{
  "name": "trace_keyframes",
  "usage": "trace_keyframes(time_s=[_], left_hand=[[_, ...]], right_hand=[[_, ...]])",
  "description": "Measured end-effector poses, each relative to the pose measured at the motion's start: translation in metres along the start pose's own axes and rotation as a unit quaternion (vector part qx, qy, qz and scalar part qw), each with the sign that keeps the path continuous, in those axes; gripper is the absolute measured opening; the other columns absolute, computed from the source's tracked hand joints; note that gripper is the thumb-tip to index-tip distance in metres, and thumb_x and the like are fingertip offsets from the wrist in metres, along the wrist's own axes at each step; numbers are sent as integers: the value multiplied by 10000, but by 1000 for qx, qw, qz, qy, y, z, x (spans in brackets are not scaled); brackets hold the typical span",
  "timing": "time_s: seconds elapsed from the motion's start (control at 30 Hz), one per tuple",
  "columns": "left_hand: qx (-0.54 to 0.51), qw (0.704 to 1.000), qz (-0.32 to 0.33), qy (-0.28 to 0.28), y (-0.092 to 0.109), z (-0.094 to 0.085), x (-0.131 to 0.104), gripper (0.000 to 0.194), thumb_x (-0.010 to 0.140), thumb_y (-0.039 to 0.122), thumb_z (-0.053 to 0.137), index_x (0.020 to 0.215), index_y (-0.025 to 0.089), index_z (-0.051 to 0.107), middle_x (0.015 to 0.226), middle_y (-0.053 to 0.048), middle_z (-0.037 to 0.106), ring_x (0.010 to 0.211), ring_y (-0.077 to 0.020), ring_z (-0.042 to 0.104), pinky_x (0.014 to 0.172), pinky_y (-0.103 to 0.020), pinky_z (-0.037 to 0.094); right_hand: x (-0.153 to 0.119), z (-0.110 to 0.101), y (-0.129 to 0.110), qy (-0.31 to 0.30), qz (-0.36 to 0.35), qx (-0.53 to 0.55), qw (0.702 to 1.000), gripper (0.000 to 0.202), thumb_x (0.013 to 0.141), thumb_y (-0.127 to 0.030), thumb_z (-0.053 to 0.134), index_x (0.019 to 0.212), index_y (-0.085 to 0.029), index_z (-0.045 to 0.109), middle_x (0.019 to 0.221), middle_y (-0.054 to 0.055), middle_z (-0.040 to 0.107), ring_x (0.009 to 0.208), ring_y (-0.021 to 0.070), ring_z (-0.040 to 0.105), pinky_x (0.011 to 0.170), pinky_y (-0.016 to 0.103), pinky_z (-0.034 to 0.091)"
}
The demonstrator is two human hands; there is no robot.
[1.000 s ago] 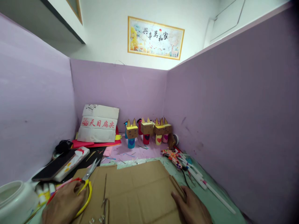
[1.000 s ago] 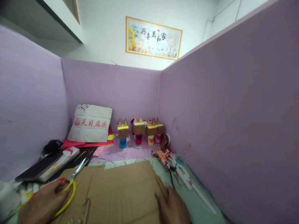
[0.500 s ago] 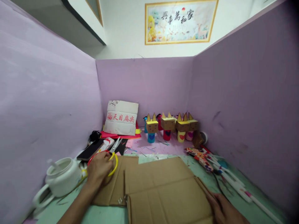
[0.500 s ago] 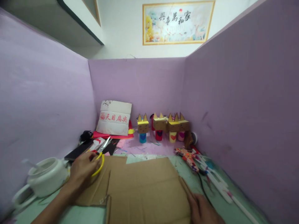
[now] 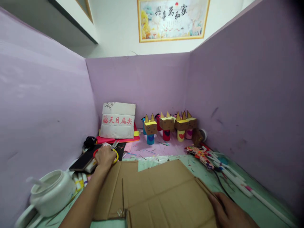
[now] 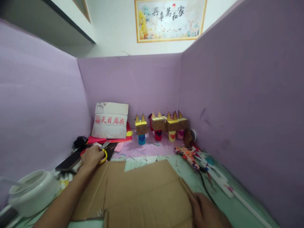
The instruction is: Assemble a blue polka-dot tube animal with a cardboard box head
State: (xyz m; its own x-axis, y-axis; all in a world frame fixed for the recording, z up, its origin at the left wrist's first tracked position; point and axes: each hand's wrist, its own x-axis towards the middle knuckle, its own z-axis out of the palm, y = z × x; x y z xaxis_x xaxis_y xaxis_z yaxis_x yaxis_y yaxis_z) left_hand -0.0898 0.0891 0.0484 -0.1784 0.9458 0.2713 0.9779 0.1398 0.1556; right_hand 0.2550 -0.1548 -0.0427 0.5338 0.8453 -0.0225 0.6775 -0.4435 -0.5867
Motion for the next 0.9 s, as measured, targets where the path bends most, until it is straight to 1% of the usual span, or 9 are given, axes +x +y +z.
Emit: trace_keyframes(time_s=[0.13, 0.23, 0.27, 0.3, 0.37, 0.43, 0.53, 0.73, 0.9], left_hand=[[-7, 999, 35, 8, 0, -11, -17, 342, 760, 278, 431, 956, 135, 672, 1022, -185, 662, 995, -339, 582, 692, -352, 420], [-43, 998, 51, 11, -12, -15, -42, 339, 773, 324, 400, 957, 218, 664, 997, -105, 679, 909, -286, 612, 657, -324, 419], [-81, 994, 54, 40, -19, -14, -51, 334, 765, 311, 392, 948, 229, 659, 999, -77, 678, 884, -269, 613, 654, -317, 414], [-124, 988, 52, 78, -26, -12, -60, 329, 751, 290, 386, 926, 223, 657, 957, -61, 680, 848, -250, 611, 654, -306, 411], [-216, 967, 15, 135, -41, -7, -72, 266, 718, 275, 375, 723, 206, 632, 682, -30, 625, 661, -204, 577, 597, -284, 398], [-304, 941, -9, 147, -51, -5, -78, 193, 664, 254, 378, 594, 213, 553, 528, 7, 488, 517, -161, 480, 520, -266, 362], [-421, 895, -21, 145, -53, -11, -79, 132, 588, 229, 382, 501, 214, 481, 502, 22, 427, 470, -130, 382, 465, -254, 298], [-631, 775, 16, 9, -41, -20, -77, 146, 488, 195, 439, 346, 188, 409, 402, 21, 317, 427, -94, 255, 408, -232, 189], [-763, 621, -2, -177, -37, -11, -75, 198, 572, 239, 575, 452, 172, 434, 451, 48, 320, 401, -59, 225, 350, -183, 200]], right_hand=[[-5, -3, -12, 15, 16, -36, 999, 403, 838, -486, 246, 797, -261, 579, 884, 86, 697, 839, 284, 637, 698, 361, 432], [-8, -4, -18, 24, 16, -59, 998, 388, 861, -442, 232, 810, -252, 566, 892, 74, 693, 853, 277, 632, 695, 349, 419], [-9, -4, -20, 27, 15, -63, 998, 383, 869, -432, 233, 822, -249, 567, 897, 71, 693, 855, 274, 631, 692, 345, 416], [-10, -4, -21, 31, 12, -66, 997, 380, 877, -422, 236, 837, -244, 569, 900, 70, 693, 858, 271, 630, 690, 340, 413], [-11, -4, -23, 40, 12, -75, 996, 372, 891, -400, 244, 864, -230, 574, 895, 74, 693, 857, 271, 629, 686, 335, 408], [-12, -5, -24, 45, 8, -80, 996, 365, 900, -377, 255, 864, -219, 582, 884, 79, 695, 849, 266, 632, 683, 328, 405], [-13, -5, -24, 44, -2, -78, 996, 363, 909, -362, 256, 872, -210, 584, 877, 82, 694, 837, 261, 633, 679, 323, 404], [-13, -6, -24, 25, -1, -72, 997, 368, 919, -374, 234, 899, -208, 562, 918, 83, 683, 881, 277, 617, 712, 345, 401], [-13, -7, -23, 20, 6, -66, 998, 359, 918, -380, 237, 904, -216, 556, 932, 73, 683, 900, 279, 614, 725, 349, 393]])
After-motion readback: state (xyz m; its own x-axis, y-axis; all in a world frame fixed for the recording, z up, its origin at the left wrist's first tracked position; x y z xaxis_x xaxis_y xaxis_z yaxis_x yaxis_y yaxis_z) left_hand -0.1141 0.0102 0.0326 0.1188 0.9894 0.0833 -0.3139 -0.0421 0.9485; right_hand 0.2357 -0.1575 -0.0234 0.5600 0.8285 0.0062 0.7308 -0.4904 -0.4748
